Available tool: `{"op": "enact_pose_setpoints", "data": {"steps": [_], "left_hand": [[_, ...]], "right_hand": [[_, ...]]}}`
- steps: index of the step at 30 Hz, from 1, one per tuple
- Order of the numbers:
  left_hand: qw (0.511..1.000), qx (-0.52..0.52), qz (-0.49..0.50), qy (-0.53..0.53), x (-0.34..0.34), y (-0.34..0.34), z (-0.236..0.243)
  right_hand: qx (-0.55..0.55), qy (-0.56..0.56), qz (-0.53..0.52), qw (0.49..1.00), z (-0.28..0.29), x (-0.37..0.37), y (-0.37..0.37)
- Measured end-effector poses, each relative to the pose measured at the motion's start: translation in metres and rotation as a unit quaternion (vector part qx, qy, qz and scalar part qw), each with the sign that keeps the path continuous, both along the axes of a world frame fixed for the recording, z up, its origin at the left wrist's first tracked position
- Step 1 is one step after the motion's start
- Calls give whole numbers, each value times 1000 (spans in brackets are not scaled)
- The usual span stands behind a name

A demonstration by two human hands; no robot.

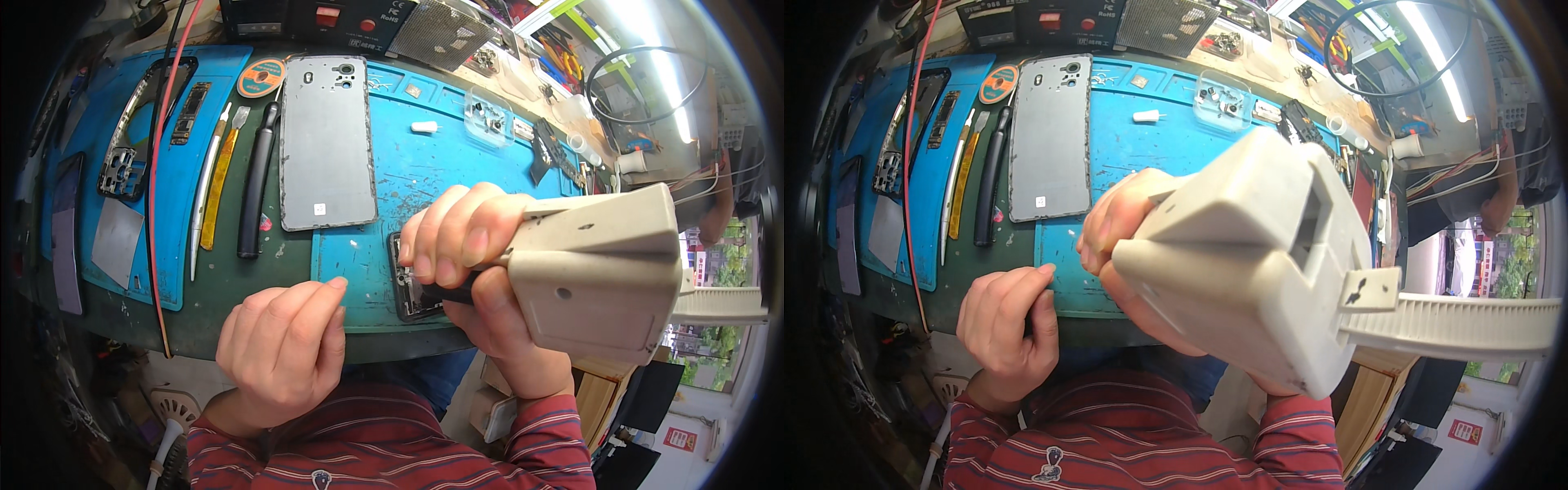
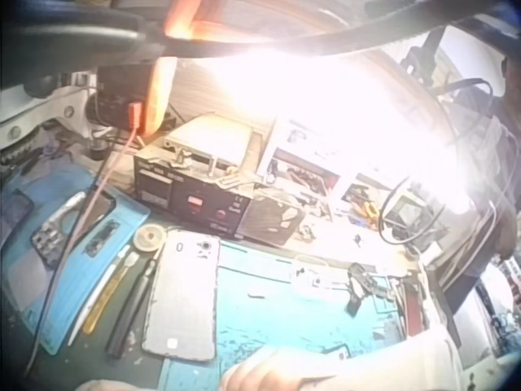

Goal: The person removes a red back cover from a smartphone, uses a heat gun on the device, and then reattaches the back cover. They then open the phone to access internal components and use a small tool to adjust parts inside.

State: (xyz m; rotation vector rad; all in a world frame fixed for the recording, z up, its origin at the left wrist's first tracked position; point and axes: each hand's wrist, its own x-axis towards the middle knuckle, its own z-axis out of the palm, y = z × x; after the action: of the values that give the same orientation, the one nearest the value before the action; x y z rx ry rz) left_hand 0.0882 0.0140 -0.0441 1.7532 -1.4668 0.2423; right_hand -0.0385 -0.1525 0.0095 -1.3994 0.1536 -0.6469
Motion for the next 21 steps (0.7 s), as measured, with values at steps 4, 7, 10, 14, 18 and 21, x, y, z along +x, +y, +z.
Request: {"op": "enact_pose_setpoints", "data": {"steps": [4,7,10,14,18,21], "left_hand": [[1000,1,1,-2,0,0,0],[1000,0,0,-2,0,0,-1],[1000,0,0,-1,0,0,0],[1000,-1,-1,0,0,0,-1],[1000,1,-2,0,0,0,0],[1000,1,0,-2,0,0,0]], "right_hand": [[10,-2,6,1000,-2,0,-1],[10,0,5,1000,-1,0,-1],[9,7,1,1000,2,-1,0],[5,3,7,1000,0,-1,-1],[15,5,-5,1000,2,0,2],[24,7,-16,1000,3,0,4]]}}
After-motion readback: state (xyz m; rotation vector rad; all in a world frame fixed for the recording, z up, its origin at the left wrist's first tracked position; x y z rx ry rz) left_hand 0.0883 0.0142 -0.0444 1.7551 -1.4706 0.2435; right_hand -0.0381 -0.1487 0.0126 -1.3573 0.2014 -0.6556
